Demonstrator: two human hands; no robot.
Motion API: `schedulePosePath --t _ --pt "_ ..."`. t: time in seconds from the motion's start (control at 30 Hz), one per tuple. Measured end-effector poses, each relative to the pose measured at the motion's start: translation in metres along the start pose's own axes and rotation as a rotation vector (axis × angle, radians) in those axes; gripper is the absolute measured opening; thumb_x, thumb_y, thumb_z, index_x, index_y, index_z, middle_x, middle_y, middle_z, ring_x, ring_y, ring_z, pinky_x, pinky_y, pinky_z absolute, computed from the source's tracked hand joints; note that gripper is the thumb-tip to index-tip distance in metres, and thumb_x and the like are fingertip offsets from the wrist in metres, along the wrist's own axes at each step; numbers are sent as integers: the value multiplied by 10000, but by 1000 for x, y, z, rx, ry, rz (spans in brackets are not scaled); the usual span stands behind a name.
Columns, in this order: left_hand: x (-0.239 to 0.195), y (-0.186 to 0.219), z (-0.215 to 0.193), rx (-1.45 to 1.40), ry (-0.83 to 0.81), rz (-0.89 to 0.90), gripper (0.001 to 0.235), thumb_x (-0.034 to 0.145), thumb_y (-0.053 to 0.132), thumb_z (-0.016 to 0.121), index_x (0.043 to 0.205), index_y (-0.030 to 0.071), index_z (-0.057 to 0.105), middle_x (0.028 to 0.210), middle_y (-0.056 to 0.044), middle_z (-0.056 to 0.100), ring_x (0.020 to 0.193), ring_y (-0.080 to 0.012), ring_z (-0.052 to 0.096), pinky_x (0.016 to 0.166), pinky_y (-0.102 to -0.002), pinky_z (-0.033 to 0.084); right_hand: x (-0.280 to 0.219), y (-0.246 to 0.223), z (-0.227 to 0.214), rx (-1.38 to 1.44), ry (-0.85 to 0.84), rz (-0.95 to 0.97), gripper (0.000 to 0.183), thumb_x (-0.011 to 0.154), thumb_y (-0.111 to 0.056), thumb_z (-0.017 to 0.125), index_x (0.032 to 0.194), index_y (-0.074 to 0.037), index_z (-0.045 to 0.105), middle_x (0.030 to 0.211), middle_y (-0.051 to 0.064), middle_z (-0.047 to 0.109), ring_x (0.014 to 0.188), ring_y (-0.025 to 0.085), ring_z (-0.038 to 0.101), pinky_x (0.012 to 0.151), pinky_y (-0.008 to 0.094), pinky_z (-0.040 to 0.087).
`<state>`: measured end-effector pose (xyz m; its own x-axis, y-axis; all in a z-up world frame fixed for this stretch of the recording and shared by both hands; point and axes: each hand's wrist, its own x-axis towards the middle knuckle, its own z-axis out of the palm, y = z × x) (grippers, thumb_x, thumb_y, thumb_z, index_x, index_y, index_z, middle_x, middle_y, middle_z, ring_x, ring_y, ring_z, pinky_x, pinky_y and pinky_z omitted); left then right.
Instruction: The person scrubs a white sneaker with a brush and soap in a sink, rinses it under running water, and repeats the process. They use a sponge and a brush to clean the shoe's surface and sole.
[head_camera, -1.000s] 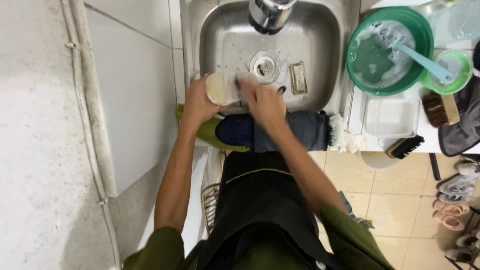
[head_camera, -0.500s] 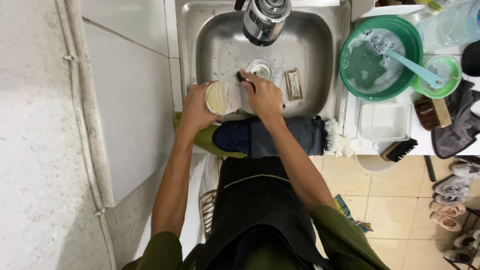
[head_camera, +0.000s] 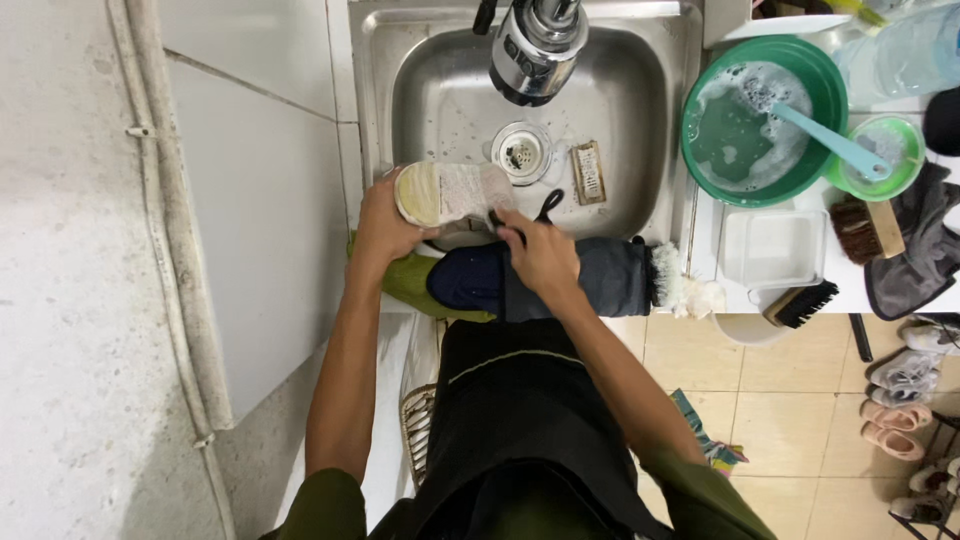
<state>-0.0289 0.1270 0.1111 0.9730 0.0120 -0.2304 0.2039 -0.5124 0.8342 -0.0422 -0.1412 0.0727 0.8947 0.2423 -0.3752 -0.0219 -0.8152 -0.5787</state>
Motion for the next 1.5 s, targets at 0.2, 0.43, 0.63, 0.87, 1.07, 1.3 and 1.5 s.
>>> schedulePosePath --t 0.2,0.43,0.63,0.87,1.07,1.3,1.5 --pt "-3 -9 4 55 -6 56 994 636 277 1103 1465 -40 655 1302 -339 679 1368 -606 583 1211 -756 408 54 -21 -3 -88 84 33 434 1160 -440 494 1437 -218 743 1070 229 822 1068 480 793 931 641 607" --pt "-11 -28 3 -47 -6 106 941 664 240 1087 1483 18 680 1354 -272 726 1366 -553 614 1221 -714 410 62 -13 -2 -64 -47 80 436 1146 -422 547 1361 -119 775 1179 232 824 1144 473 781 966 647 605" --pt "-13 -69 7 -69 51 26 1041 618 286 1115 1508 8 651 1388 -288 719 1372 -530 622 1228 -698 427 8 -16 2 -21 -90 57 411 1138 -356 575 1511 -246 707 1199 107 848 1135 400 790 953 600 637" --pt "-14 -71 7 -92 60 87 1070 603 276 1117 1521 14 634 1408 -327 679 1402 -588 582 1245 -730 401 51 -19 -10 -12 18 49 384 1155 -345 550 1497 -268 710 1161 164 838 1049 431 802 891 621 635" --pt "-6 -79 7 -139 61 61 1069 596 270 1121 1507 -2 632 1433 -328 680 1423 -564 578 1263 -704 396 78 15 21 -54 -19 120 374 1129 -303 613 1483 -267 726 1134 189 840 1062 427 815 892 600 651" --pt "-10 -66 4 -152 65 29 1060 629 233 1102 1535 -12 610 1455 -336 677 1433 -596 552 1272 -742 373 13 28 23 -54 -69 153 329 1121 -431 668 1439 -378 735 1068 78 841 1031 333 821 902 527 674" --pt "-14 -68 6 -110 101 -4 1093 588 266 1115 1531 3 628 1437 -295 706 1405 -555 601 1251 -713 424 133 43 48 -11 -3 123 328 1128 -390 650 1449 -347 705 1346 49 810 1188 387 785 982 617 613"
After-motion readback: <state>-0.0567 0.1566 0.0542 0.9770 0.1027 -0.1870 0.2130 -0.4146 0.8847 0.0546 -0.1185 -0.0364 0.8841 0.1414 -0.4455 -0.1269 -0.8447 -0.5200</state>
